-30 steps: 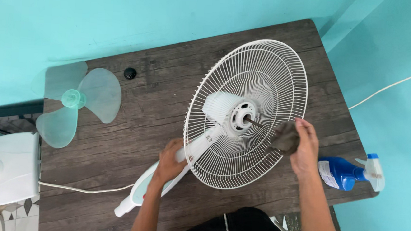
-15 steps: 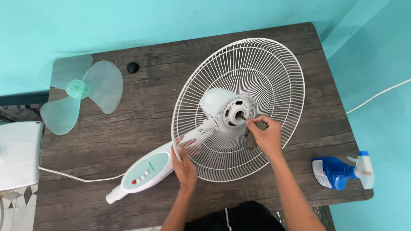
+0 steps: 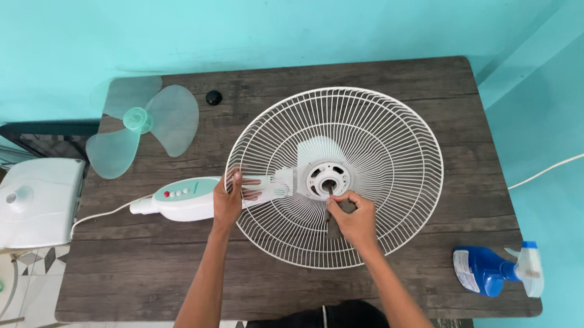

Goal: The person cleans a disassembled table fan using a cloth and spray bottle. They wipe the fan blades, the front grille, and the motor housing, then reassemble the fan by attaching the blades and securing the central cap.

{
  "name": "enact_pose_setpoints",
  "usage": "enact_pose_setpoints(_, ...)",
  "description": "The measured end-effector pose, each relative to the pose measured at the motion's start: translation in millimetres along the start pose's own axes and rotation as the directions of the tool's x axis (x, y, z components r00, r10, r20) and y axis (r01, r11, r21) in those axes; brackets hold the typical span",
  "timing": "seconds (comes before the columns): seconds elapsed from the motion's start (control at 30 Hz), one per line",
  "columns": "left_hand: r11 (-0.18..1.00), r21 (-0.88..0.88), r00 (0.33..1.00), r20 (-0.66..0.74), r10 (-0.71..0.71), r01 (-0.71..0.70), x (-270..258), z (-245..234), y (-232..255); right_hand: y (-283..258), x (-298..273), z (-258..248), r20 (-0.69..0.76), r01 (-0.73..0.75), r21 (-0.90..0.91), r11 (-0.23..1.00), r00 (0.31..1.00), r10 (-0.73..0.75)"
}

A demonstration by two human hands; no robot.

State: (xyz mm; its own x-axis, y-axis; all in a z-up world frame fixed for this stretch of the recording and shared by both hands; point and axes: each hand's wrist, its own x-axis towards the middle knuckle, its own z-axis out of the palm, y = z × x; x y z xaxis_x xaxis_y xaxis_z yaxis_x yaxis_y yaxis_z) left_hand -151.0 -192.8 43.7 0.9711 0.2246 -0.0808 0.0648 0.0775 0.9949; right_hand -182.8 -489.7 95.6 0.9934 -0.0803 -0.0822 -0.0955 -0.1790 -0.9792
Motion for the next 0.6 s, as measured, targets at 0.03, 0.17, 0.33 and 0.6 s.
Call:
enact_pose_setpoints(0.03, 1.000, -0.017, 1.000, 0.007, 0.022, -0.022, 1.6, 0.1, 0.4, 1.3, -0.3, -0.4, 0.004, 0.006, 0.003, 1.000, 1.000, -0.006)
enact_pose_setpoints(0.17, 0.997, -0.043, 0.998, 0.002, 0.065, -0.065, -8.4, 3.8, -0.9, 14.7, 1.9, -15.1, -0.048, 0.003, 0.125, 0.992, 0.999, 0.003)
enact_pose_setpoints(0.33, 1.000, -0.023, 0.998, -0.060, 0.011, -0.013, -27.5, 17.0, 2.9, 26.1, 36.7, -42.3, -0.210, 0.037, 0.596, 0.802, 0.971, 0.111)
enact_pose_setpoints(0.6, 0.999, -0.046, 0.987, -0.160, -0.008, 0.001, -40.1, 31.0, 10.9, -11.2, 33.6, -8.6, 0.152, 0.223, -0.423, 0.878, 0.973, -0.174)
